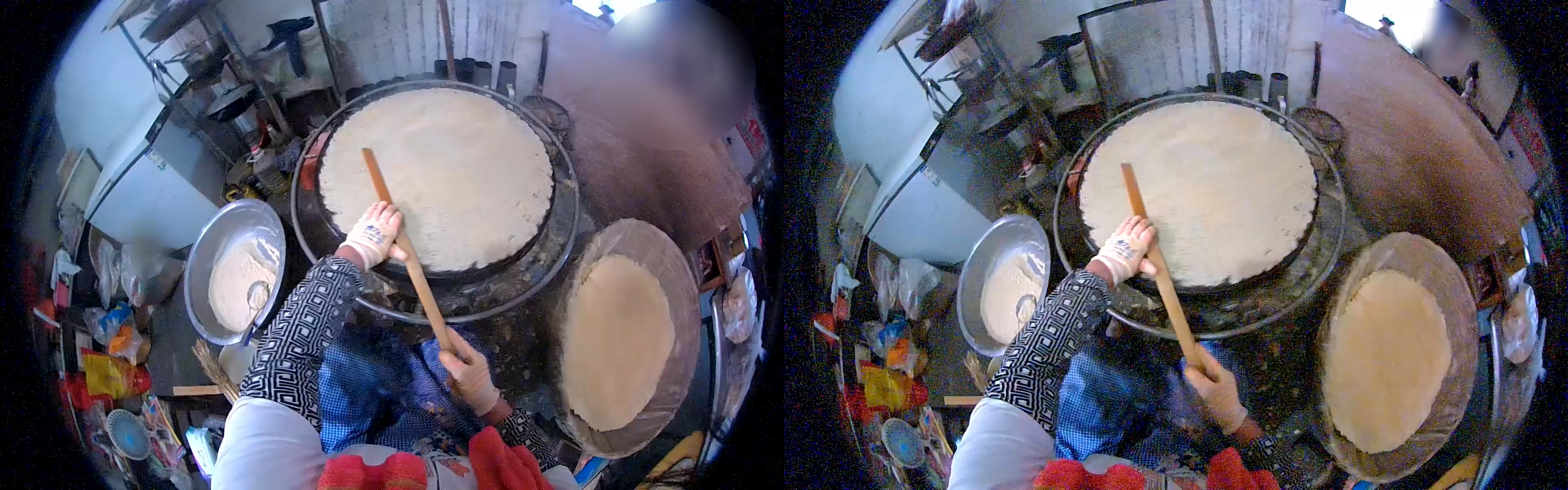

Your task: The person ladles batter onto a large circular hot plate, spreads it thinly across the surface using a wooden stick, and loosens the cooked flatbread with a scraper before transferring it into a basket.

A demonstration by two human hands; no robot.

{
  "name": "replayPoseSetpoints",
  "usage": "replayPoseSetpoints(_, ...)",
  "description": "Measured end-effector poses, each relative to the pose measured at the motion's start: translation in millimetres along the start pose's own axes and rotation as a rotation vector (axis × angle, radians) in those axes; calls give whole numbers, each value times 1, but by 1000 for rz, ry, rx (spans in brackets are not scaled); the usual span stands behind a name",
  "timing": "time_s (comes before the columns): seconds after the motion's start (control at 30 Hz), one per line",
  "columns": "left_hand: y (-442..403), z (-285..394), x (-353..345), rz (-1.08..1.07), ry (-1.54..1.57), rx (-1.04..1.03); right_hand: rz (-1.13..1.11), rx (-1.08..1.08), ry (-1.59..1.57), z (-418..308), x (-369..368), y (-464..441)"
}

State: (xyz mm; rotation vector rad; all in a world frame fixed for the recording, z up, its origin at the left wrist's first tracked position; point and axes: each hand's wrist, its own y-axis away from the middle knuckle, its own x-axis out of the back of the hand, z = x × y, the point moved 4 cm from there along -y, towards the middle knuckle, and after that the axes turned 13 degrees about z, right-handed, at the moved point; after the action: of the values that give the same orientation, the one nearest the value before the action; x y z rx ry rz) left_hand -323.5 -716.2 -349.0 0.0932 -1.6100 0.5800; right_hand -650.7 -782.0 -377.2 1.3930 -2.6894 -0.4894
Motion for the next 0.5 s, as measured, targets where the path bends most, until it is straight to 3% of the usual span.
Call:
replayPoseSetpoints(0.07, 32, -18, 17, 9, -11, 76, 5, 104, 88, 20, -20, -5)
replayPoseSetpoints(0.1, 49, -23, 25, -9, -40, 105, -32, -112, 63, 18, -28, 3)
replayPoseSetpoints(0.17, 88, -31, 38, 26, -97, 118, -53, 163, 336, 40, -34, 7)
replayPoseSetpoints(0.27, 152, -35, 61, 200, -18, 133, -78, 245, 576, 30, -35, 38)
replayPoseSetpoints(0.3, 170, -40, 63, 261, 22, 264, -39, 261, 594, 36, -31, 44)
replayPoseSetpoints(0.37, 187, -43, 64, 450, -43, 331, 25, 292, 650, 47, -3, 54)
replayPoseSetpoints(0.43, 183, -28, 58, 284, -174, 289, 127, 377, 635, 40, 34, 51)
replayPoseSetpoints(0.47, 176, -17, 52, 117, -165, 288, 247, 531, 755, 41, 58, 46)
replayPoseSetpoints(0.5, 168, -4, 46, -45, -149, 288, 331, 367, 716, 20, 69, 48)
